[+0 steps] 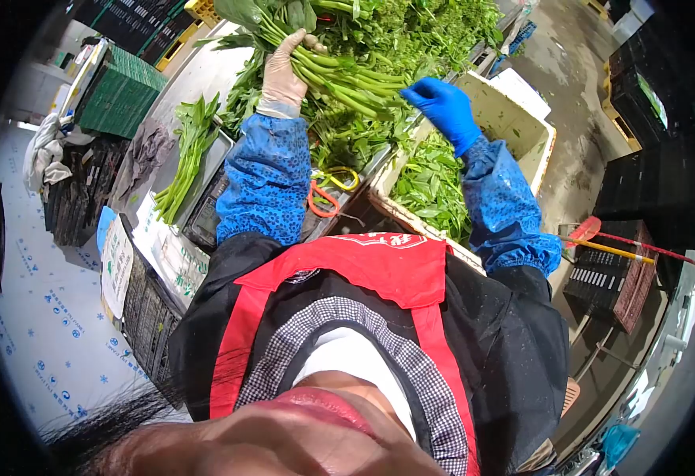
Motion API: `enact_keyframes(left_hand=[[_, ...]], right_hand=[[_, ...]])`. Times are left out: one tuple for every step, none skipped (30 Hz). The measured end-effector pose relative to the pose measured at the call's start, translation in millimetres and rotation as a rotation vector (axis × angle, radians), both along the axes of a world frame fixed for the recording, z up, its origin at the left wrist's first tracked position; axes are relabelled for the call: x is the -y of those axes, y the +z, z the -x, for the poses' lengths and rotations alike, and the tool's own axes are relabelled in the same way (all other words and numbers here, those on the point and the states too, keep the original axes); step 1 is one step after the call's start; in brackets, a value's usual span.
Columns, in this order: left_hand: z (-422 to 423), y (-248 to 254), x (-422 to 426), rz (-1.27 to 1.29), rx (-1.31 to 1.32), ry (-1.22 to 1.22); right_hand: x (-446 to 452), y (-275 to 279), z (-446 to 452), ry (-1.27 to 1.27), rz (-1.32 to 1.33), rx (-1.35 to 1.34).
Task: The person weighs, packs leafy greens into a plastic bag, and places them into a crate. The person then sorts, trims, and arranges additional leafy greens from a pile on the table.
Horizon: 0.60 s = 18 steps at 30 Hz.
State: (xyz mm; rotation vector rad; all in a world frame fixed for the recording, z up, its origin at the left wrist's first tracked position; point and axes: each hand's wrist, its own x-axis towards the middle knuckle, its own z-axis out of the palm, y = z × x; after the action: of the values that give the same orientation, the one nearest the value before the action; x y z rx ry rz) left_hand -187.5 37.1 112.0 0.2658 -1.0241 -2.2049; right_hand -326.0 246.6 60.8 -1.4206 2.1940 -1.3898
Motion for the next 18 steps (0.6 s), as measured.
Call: enact_keyframes(left_hand=[[3.0, -0.1, -5.7, -0.049, -0.020, -0.034], [5.0, -0.8, -11.9, -0.099, -0.038, -0.068], [5.8, -1.4, -16.4, -0.150, -0.056, -0.101], [5.3, -1.6, -18.8, -0.150, -0.055, -0.101], [4.6, -1.7, -20.1, -0.139, -0.046, -0.077], [3.7, -2.1, -20.3, -0.129, -0.038, -0.051], [2.8, -2.2, -19.8, -0.120, -0.031, -0.023], [0.9, -3.1, -16.1, -0.119, -0.031, -0.020], [-2.5, -5.1, -9.6, -0.092, -0.046, -0.049], [-5.8, -7.6, -3.6, -0.067, -0.060, -0.079], [-7.6, -7.8, -1.5, -0.042, -0.076, -0.107], [-7.5, -8.6, -0.8, -0.043, -0.078, -0.103], [-7.5, -10.0, -1.0, -0.049, -0.055, -0.104], [-6.3, -10.5, -2.3, -0.054, -0.031, -0.107], [-3.9, -11.5, -4.5, -0.060, -0.008, -0.112], [-0.7, -12.1, -9.7, -0.064, -0.007, -0.116], [3.1, -11.3, -17.4, -0.056, -0.021, -0.168], [6.0, -9.7, -24.4, -0.046, -0.034, -0.219]], right_hand=[[5.3, 6.4, -13.8, 0.020, 0.014, -0.050], [7.1, 8.7, -19.4, 0.040, 0.028, -0.099], [8.0, 3.3, -17.7, 0.039, 0.027, -0.097], [11.4, -8.1, -14.2, 0.097, 0.005, -0.030], [16.0, -18.8, -9.4, 0.156, -0.016, 0.037], [19.7, -22.8, -4.5, 0.217, -0.038, 0.104], [19.5, -24.2, 4.8, 0.221, -0.037, 0.102], [15.5, -25.3, 17.1, 0.234, -0.149, 0.228], [10.5, -27.5, 29.4, 0.244, -0.261, 0.354], [4.2, -31.3, 42.1, 0.245, -0.263, 0.355], [-1.8, -29.9, 51.1, 0.205, -0.525, -0.066], [-3.3, -30.7, 56.7, 0.158, -0.771, -0.498], [-2.6, -36.0, 56.8, 0.161, -0.772, -0.497], [-1.2, -26.0, 42.8, 0.080, -0.384, -0.516], [1.0, -12.7, 27.3, -0.004, 0.002, -0.522], [8.3, 9.8, 5.3, 0.033, 0.085, -0.457], [13.7, 17.2, -4.7, 0.049, 0.126, -0.424], [19.0, 24.6, -14.7, 0.066, 0.167, -0.391]])
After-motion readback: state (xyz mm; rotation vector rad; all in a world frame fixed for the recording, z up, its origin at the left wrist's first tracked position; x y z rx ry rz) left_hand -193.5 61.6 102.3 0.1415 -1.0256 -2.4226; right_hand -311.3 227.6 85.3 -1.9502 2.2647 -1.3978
